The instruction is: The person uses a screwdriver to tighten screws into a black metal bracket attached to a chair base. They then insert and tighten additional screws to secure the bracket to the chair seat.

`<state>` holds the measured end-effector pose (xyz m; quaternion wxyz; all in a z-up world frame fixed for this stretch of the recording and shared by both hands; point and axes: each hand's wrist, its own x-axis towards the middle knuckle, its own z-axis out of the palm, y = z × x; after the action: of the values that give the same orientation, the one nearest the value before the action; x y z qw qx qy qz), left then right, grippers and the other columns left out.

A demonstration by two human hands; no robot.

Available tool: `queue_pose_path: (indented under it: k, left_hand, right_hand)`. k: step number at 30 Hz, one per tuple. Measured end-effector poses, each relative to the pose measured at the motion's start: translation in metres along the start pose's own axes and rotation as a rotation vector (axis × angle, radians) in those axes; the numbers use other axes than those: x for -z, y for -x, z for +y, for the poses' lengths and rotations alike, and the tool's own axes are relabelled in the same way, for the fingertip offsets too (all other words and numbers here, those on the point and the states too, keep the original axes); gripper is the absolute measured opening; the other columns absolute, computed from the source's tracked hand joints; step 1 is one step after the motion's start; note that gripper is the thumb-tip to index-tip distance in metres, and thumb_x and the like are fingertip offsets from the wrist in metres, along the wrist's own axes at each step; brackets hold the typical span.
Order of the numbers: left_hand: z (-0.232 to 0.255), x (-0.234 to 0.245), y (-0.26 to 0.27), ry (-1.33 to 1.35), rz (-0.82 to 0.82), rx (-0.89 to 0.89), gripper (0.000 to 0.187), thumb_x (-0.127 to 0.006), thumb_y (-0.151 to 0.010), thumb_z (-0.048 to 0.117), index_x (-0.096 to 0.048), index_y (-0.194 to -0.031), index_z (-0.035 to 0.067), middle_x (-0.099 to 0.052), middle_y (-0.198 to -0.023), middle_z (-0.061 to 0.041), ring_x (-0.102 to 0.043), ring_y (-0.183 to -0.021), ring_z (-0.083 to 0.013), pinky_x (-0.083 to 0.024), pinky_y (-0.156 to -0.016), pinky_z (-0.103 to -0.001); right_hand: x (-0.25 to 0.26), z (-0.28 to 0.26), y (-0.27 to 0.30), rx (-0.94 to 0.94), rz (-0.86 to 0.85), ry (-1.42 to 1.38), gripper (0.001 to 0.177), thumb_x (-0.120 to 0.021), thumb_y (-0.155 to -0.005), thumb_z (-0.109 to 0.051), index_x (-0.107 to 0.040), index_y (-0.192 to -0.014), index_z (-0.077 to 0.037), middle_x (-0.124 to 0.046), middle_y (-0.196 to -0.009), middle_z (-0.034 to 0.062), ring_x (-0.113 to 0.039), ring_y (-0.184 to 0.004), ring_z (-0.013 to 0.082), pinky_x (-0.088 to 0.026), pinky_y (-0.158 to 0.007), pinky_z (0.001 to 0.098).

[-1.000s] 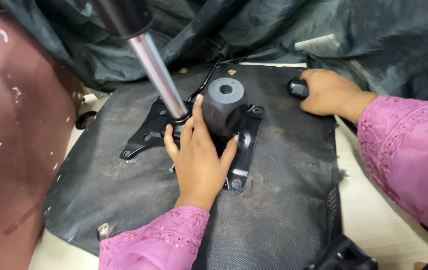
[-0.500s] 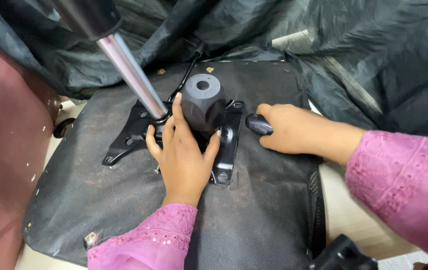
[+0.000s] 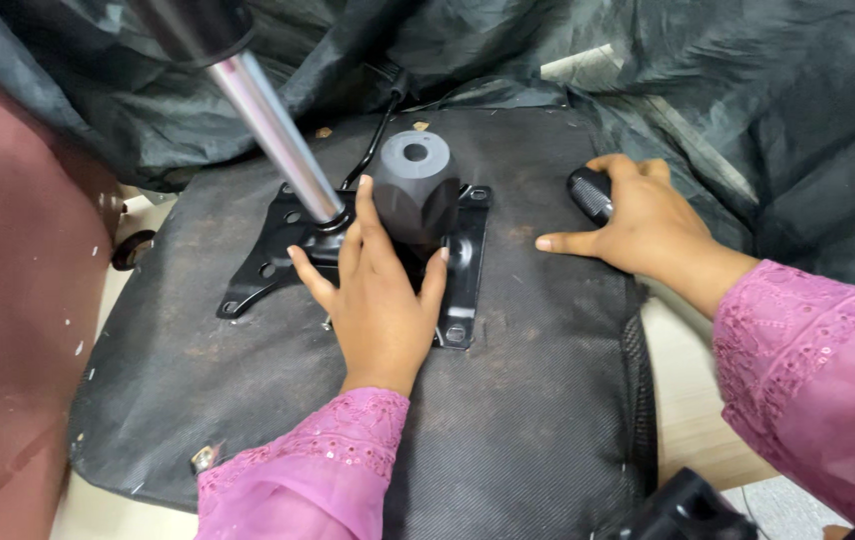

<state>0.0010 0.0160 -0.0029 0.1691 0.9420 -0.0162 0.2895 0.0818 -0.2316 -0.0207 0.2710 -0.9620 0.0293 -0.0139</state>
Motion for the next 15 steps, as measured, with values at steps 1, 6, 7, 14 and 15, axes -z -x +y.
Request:
queue_pose_path:
  k: [1,6,7,14,15]
  left_hand:
    - [0.000,0.000,0.001,0.007,-0.004,-0.007,0.098,-0.076,-0.088,0.039,-0.018,-0.160,0.005,-0.062,-0.128,-0.010,-0.055,-0.129,-0.0248,0.003,-0.120,-0.069]
    - [-0.003,0.005,0.010,0.004,-0.045,-0.084,0.106,-0.072,-0.087,0.046,-0.013,-0.161,0.000,-0.054,-0.143,-0.014,-0.045,-0.140,-0.0270,0.004,-0.119,-0.072]
    - [-0.003,0.006,0.012,-0.014,-0.055,-0.122,0.110,-0.072,-0.085,0.051,-0.011,-0.161,-0.001,-0.051,-0.147,-0.016,-0.040,-0.143,-0.0286,0.005,-0.117,-0.073]
    - [-0.023,0.028,0.011,0.008,-0.224,-0.347,0.136,-0.072,-0.072,0.079,-0.009,-0.160,-0.002,-0.034,-0.160,-0.023,-0.022,-0.153,-0.0330,0.003,-0.116,-0.072]
    - [-0.030,0.033,0.007,0.036,-0.271,-0.380,0.138,-0.073,-0.068,0.081,-0.011,-0.161,0.000,-0.034,-0.159,-0.023,-0.022,-0.153,-0.0333,0.003,-0.115,-0.073]
  right_hand:
    - [0.000,0.003,-0.002,0.045,0.014,0.014,0.114,-0.095,-0.053,-0.064,-0.051,-0.145,-0.013,-0.054,-0.134,0.0240,-0.062,-0.115,0.0376,-0.051,-0.095,0.0446]
    - [0.004,0.008,-0.004,-0.154,-0.189,-0.123,0.113,-0.087,-0.053,-0.060,-0.046,-0.154,-0.029,-0.066,-0.126,0.0194,-0.074,-0.081,0.0319,-0.058,-0.071,0.0427]
    - [0.005,0.008,-0.004,-0.153,-0.204,-0.130,0.111,-0.089,-0.055,-0.060,-0.046,-0.154,-0.031,-0.067,-0.121,0.0174,-0.070,-0.073,0.0294,-0.055,-0.065,0.0406]
    - [0.010,0.013,0.001,-0.314,-0.292,-0.305,0.098,-0.087,-0.072,-0.050,-0.046,-0.161,-0.041,-0.058,-0.077,0.0186,-0.044,-0.044,0.0179,-0.036,-0.043,0.0325]
    - [0.009,0.012,0.001,-0.334,-0.283,-0.342,0.094,-0.086,-0.073,-0.049,-0.048,-0.159,-0.042,-0.054,-0.076,0.0154,-0.042,-0.043,0.0166,-0.035,-0.042,0.0316]
